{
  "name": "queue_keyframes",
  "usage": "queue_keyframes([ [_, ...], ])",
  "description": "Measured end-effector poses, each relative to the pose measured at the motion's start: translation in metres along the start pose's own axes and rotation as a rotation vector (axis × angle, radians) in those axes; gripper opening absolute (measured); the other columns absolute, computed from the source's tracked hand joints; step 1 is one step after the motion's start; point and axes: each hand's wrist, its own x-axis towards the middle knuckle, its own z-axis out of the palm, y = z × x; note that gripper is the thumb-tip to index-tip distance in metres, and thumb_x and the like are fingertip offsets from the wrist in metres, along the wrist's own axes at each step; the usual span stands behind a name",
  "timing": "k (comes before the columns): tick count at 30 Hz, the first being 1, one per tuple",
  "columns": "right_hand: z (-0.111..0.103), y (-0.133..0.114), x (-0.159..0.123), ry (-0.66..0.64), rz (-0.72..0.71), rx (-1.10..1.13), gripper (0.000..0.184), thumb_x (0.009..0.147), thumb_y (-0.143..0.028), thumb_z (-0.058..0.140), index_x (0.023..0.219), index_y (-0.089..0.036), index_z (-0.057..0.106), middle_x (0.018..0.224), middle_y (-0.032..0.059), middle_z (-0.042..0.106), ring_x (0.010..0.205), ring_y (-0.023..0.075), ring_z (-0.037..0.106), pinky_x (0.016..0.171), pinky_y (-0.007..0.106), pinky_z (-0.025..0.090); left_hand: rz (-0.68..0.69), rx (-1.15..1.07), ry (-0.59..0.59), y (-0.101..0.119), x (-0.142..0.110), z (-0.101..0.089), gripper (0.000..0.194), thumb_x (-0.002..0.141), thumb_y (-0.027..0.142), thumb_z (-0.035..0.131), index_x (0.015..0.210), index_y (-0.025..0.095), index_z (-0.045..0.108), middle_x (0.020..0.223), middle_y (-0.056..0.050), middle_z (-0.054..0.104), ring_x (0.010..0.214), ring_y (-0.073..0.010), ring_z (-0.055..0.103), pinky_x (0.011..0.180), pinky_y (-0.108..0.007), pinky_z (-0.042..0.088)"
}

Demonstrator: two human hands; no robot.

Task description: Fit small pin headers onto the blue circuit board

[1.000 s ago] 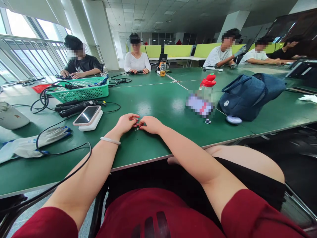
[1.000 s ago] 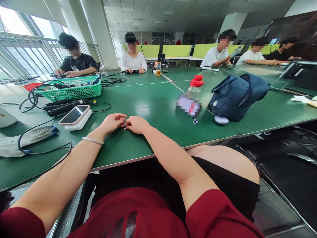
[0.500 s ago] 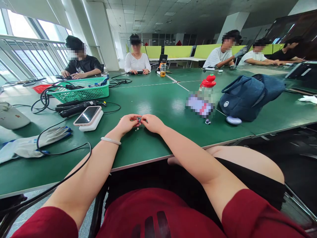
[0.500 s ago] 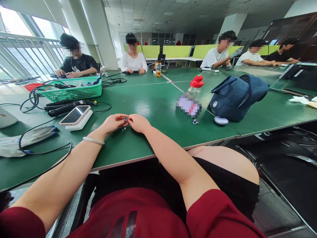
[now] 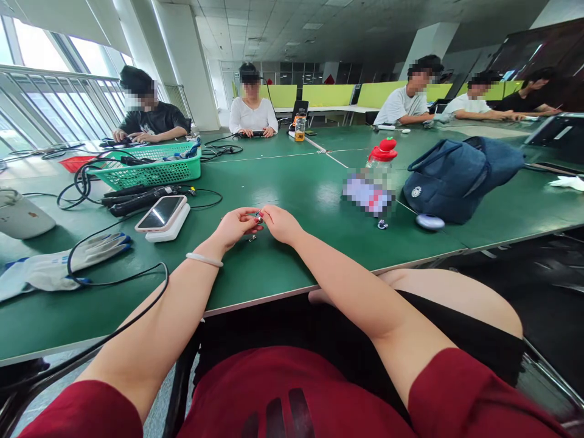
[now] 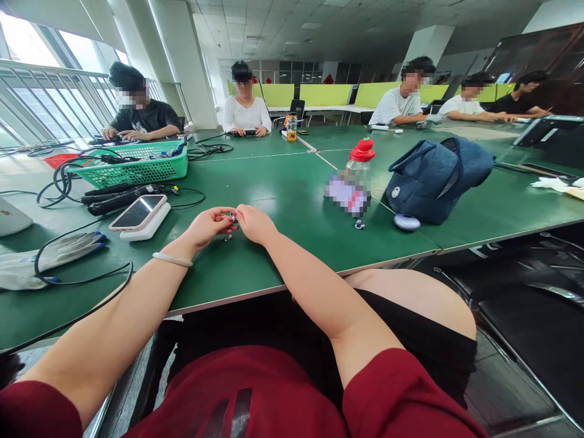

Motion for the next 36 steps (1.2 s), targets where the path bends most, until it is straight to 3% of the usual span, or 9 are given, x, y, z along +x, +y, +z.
queue_keyframes([
  [12, -0.0007, 0.0002, 0.0011, 0.009, 0.028, -0.047, 0.027, 0.098, -0.033, 0.038, 0.080, -0.018, 0.052, 0.081, 0.0016, 0.058, 0.072, 0.0142, 0.048, 0.062, 0.025, 0.029, 0.103, 0.115, -0.008, -0.0006, 0.0004, -0.0008, 0.044, 0.067, 0.027, 0.078, 0.106, 0.013, 0.064, 0.069, -0.002, 0.068, 0.069, -0.0169, 0.068, 0.069, -0.031, 0.055],
  [36, -0.0034, -0.0001, -0.0003, -0.015, -0.001, -0.034, 0.013, 0.091, -0.028, 0.053, 0.091, -0.018, 0.061, 0.090, 0.0026, 0.064, 0.076, 0.0140, 0.053, 0.067, 0.025, 0.036, 0.071, 0.126, 0.068, 0.0029, 0.0001, 0.0002, 0.035, 0.068, 0.020, 0.074, 0.101, 0.012, 0.063, 0.069, -0.002, 0.068, 0.063, -0.0141, 0.065, 0.070, -0.031, 0.055],
])
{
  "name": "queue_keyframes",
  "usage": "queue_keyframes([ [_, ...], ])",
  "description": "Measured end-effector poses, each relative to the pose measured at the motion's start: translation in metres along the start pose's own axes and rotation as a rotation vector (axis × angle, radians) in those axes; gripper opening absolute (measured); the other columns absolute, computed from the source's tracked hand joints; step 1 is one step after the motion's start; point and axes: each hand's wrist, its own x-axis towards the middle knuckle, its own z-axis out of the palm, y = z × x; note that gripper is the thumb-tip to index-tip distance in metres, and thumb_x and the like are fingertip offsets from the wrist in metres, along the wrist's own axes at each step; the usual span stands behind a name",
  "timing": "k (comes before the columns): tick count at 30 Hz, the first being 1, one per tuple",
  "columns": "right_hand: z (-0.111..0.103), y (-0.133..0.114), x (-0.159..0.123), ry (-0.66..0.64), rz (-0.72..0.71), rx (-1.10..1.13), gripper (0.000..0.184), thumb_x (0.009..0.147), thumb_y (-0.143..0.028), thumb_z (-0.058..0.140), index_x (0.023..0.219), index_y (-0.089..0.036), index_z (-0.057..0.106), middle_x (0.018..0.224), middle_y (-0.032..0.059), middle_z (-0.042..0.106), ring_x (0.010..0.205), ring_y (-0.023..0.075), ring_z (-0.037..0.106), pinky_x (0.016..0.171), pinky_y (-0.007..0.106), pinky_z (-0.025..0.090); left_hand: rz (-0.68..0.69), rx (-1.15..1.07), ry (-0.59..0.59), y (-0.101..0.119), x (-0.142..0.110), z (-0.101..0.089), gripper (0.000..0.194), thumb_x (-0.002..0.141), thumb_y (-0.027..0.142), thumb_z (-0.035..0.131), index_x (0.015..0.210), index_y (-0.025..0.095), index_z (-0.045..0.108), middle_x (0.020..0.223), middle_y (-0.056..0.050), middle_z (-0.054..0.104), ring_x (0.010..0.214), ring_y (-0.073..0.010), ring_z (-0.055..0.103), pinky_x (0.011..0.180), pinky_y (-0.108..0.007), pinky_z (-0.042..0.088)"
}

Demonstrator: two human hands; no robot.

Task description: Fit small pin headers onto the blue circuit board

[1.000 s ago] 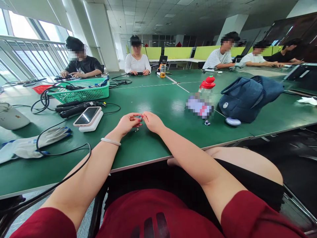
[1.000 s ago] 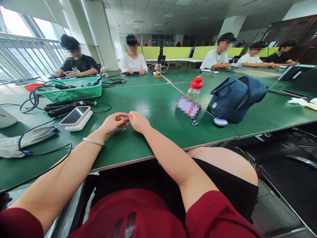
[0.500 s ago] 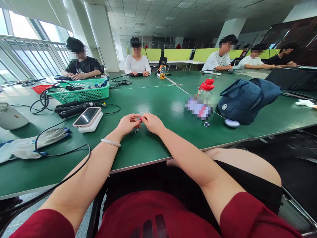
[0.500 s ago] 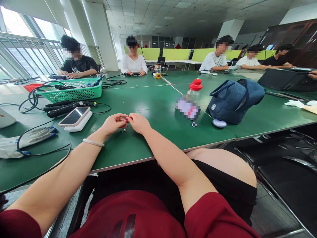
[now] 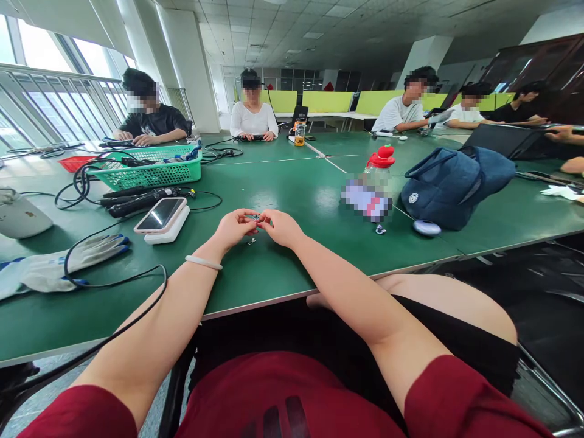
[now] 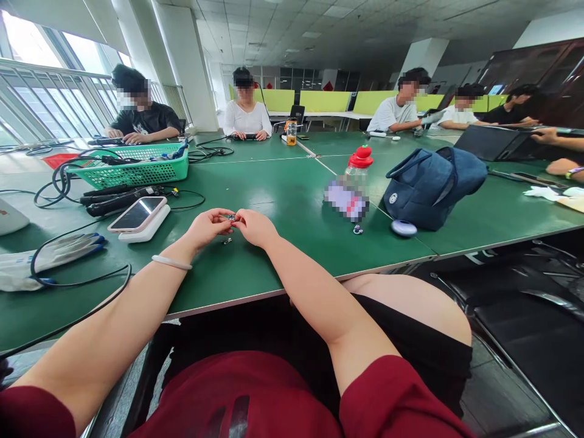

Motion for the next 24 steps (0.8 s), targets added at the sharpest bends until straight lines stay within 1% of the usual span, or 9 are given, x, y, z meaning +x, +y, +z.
queue_keyframes([
  [4, 0.001, 0.001, 0.000, 0.018, -0.020, 0.014, 0.015, 0.093, -0.026, 0.048, 0.088, -0.018, 0.060, 0.090, 0.0030, 0.065, 0.079, 0.0148, 0.054, 0.070, 0.025, 0.037, 0.025, -0.011, -0.023, -0.004, 0.002, -0.001, 0.036, 0.068, 0.021, 0.074, 0.102, 0.012, 0.064, 0.074, -0.004, 0.069, 0.068, -0.0153, 0.067, 0.071, -0.031, 0.055],
  [8, 0.002, 0.002, 0.001, 0.003, -0.010, -0.011, 0.020, 0.095, -0.025, 0.044, 0.086, -0.018, 0.060, 0.091, 0.0037, 0.064, 0.080, 0.0155, 0.054, 0.072, 0.025, 0.037, 0.080, 0.013, -0.027, -0.011, 0.007, -0.003, 0.037, 0.067, 0.022, 0.075, 0.102, 0.013, 0.067, 0.078, -0.005, 0.070, 0.072, -0.0162, 0.067, 0.075, -0.033, 0.055],
  [14, 0.004, 0.005, 0.002, -0.018, 0.011, -0.052, 0.018, 0.094, -0.025, 0.046, 0.087, -0.018, 0.061, 0.091, 0.0040, 0.065, 0.081, 0.0157, 0.055, 0.070, 0.025, 0.037, 0.141, 0.230, 0.011, -0.012, 0.008, -0.007, 0.039, 0.066, 0.021, 0.072, 0.104, 0.015, 0.069, 0.083, -0.006, 0.070, 0.075, -0.0174, 0.066, 0.078, -0.034, 0.053],
  [17, 0.005, 0.006, 0.002, -0.037, 0.006, -0.067, 0.017, 0.094, -0.025, 0.047, 0.087, -0.018, 0.062, 0.091, 0.0043, 0.065, 0.081, 0.0154, 0.056, 0.071, 0.025, 0.037, 0.177, 0.333, 0.022, -0.012, 0.007, -0.008, 0.039, 0.067, 0.023, 0.071, 0.105, 0.016, 0.070, 0.087, -0.007, 0.071, 0.080, -0.0194, 0.066, 0.081, -0.034, 0.052],
  [21, 0.005, 0.005, 0.002, -0.058, 0.012, -0.103, 0.017, 0.094, -0.026, 0.050, 0.087, -0.017, 0.063, 0.091, 0.0048, 0.066, 0.081, 0.0153, 0.057, 0.070, 0.025, 0.037, 0.197, 0.392, 0.012, -0.012, 0.007, -0.008, 0.039, 0.068, 0.024, 0.068, 0.106, 0.017, 0.070, 0.091, -0.007, 0.072, 0.084, -0.0203, 0.066, 0.084, -0.034, 0.052],
  [24, 0.004, 0.005, 0.002, -0.044, 0.024, -0.099, 0.017, 0.093, -0.026, 0.051, 0.087, -0.018, 0.064, 0.093, 0.0046, 0.066, 0.083, 0.0149, 0.057, 0.071, 0.024, 0.038, 0.186, 0.396, 0.004, -0.011, 0.007, -0.007, 0.040, 0.068, 0.025, 0.068, 0.107, 0.017, 0.069, 0.092, -0.007, 0.072, 0.086, -0.0204, 0.067, 0.084, -0.034, 0.052],
])
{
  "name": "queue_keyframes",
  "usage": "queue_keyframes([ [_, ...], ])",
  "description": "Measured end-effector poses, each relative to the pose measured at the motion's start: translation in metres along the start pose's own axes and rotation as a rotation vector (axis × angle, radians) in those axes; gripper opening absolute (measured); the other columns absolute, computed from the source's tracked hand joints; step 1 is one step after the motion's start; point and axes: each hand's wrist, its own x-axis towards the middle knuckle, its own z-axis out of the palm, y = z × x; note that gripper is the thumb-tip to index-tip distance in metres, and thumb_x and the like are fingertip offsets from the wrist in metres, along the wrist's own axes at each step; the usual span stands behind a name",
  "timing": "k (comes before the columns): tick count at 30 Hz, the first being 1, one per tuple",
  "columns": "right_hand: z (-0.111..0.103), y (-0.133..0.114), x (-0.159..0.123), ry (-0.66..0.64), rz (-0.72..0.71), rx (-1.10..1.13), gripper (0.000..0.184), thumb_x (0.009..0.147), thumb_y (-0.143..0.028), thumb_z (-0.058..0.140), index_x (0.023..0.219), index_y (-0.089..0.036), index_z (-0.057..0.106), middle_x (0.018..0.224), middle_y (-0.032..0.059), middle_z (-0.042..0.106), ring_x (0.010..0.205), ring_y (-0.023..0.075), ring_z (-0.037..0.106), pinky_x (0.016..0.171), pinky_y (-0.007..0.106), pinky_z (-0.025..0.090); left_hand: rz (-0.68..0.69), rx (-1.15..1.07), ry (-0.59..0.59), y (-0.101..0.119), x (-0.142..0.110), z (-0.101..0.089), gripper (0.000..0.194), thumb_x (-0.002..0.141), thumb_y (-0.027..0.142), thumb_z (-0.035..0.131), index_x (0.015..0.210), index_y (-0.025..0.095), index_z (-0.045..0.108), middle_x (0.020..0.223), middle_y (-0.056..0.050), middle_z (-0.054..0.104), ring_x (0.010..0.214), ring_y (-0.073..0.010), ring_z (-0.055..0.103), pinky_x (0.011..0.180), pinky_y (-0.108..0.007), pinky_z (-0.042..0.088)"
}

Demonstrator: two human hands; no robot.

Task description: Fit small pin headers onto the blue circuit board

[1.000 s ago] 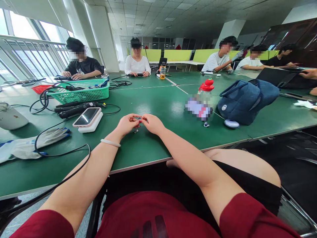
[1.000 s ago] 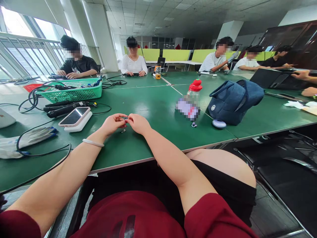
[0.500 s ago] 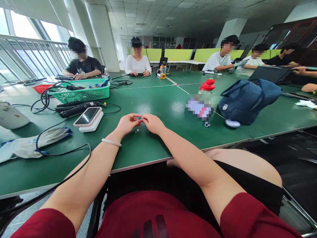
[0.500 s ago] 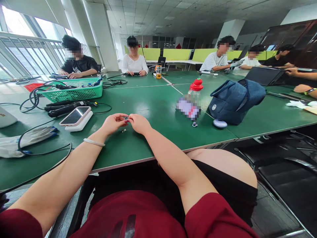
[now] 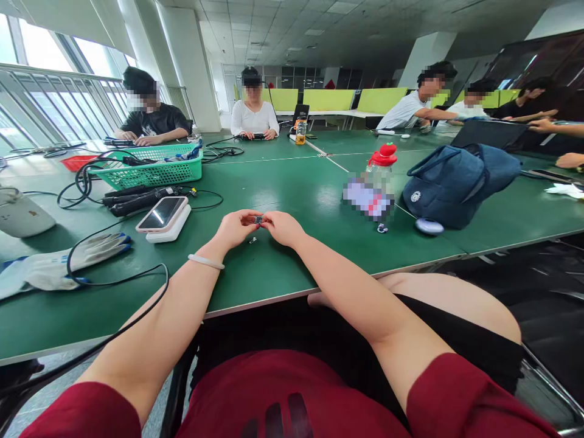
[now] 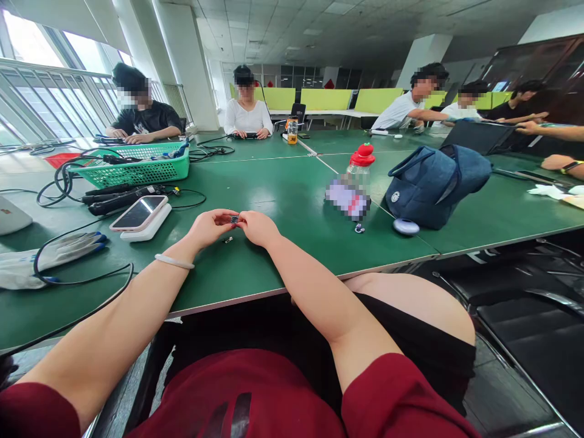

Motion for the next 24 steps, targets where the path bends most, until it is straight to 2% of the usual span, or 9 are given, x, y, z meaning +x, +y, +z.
queue_keyframes([
  [9, 0.0007, 0.0005, 0.0000, 0.037, 0.015, 0.039, 0.016, 0.093, -0.025, 0.051, 0.089, -0.019, 0.065, 0.094, 0.0034, 0.067, 0.083, 0.0149, 0.057, 0.072, 0.025, 0.039, -0.012, -0.009, 0.007, -0.0027, 0.0009, 0.0005, 0.039, 0.066, 0.026, 0.069, 0.104, 0.017, 0.069, 0.091, -0.007, 0.070, 0.084, -0.0206, 0.065, 0.083, -0.035, 0.052],
  [16, -0.0012, -0.0003, -0.0011, 0.048, 0.022, 0.054, 0.017, 0.094, -0.025, 0.049, 0.089, -0.019, 0.064, 0.094, 0.0031, 0.067, 0.084, 0.0153, 0.057, 0.074, 0.025, 0.039, -0.065, -0.157, -0.029, -0.0032, -0.0006, 0.0019, 0.040, 0.069, 0.026, 0.067, 0.108, 0.016, 0.065, 0.085, -0.005, 0.068, 0.075, -0.0189, 0.068, 0.077, -0.035, 0.054],
  [24, 0.0011, 0.0022, 0.0003, 0.055, 0.018, 0.058, 0.018, 0.094, -0.024, 0.047, 0.090, -0.019, 0.064, 0.095, 0.0035, 0.067, 0.085, 0.0163, 0.058, 0.073, 0.026, 0.039, -0.032, -0.096, -0.026, -0.0050, 0.0004, 0.0016, 0.039, 0.070, 0.027, 0.065, 0.108, 0.017, 0.065, 0.081, -0.004, 0.068, 0.075, -0.0187, 0.067, 0.077, -0.036, 0.054],
])
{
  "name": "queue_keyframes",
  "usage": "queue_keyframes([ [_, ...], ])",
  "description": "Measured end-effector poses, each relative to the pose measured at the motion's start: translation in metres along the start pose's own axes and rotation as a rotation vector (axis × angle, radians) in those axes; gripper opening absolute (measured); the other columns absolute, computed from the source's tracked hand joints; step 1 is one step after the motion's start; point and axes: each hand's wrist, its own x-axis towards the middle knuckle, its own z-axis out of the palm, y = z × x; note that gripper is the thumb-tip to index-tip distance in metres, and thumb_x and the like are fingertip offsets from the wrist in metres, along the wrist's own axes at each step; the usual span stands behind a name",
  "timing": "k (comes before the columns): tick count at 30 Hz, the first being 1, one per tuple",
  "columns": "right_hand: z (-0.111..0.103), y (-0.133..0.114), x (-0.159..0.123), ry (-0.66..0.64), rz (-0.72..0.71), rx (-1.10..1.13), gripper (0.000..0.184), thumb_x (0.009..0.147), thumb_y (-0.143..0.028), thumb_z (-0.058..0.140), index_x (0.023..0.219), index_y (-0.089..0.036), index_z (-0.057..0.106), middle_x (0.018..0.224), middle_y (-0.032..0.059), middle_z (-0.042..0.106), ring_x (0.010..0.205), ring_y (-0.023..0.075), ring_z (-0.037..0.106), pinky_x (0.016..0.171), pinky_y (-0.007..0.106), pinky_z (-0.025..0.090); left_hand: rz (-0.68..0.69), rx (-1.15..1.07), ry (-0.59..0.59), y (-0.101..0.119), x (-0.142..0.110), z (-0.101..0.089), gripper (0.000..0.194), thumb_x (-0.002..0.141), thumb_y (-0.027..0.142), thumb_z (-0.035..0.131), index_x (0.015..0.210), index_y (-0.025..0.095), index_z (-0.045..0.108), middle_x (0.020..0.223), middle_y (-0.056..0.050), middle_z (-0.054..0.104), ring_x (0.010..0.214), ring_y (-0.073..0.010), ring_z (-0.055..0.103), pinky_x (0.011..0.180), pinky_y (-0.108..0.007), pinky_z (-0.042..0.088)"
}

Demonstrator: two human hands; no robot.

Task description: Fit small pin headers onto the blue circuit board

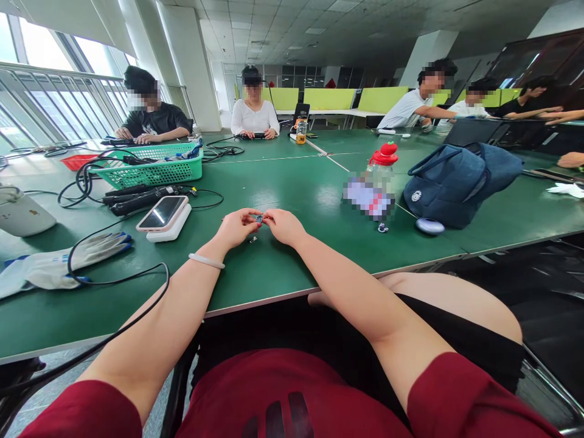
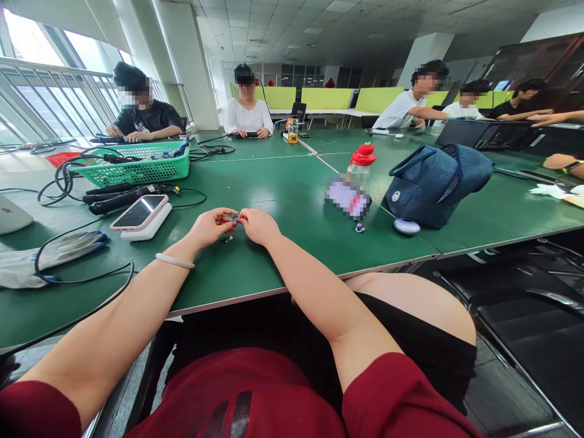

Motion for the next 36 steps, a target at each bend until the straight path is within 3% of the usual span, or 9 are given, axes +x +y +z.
queue_keyframes([
  [15, 0.0000, 0.0011, 0.0010, 0.036, -0.016, 0.069, 0.020, 0.093, -0.022, 0.044, 0.089, -0.019, 0.063, 0.091, 0.0025, 0.067, 0.082, 0.0152, 0.057, 0.071, 0.025, 0.038, 0.003, 0.023, 0.007, 0.0017, -0.0013, -0.0015, 0.041, 0.070, 0.030, 0.067, 0.109, 0.018, 0.064, 0.074, -0.002, 0.069, 0.071, -0.0178, 0.066, 0.074, -0.033, 0.052],
  [36, -0.0046, -0.0061, -0.0023, 0.024, 0.006, -0.022, 0.019, 0.092, -0.026, 0.049, 0.089, -0.018, 0.065, 0.090, 0.0035, 0.066, 0.079, 0.0150, 0.055, 0.068, 0.025, 0.037, 0.043, 0.094, -0.005, 0.0034, -0.0028, -0.0022, 0.042, 0.067, 0.032, 0.068, 0.107, 0.019, 0.066, 0.075, -0.001, 0.067, 0.068, -0.0159, 0.059, 0.071, -0.030, 0.047],
])
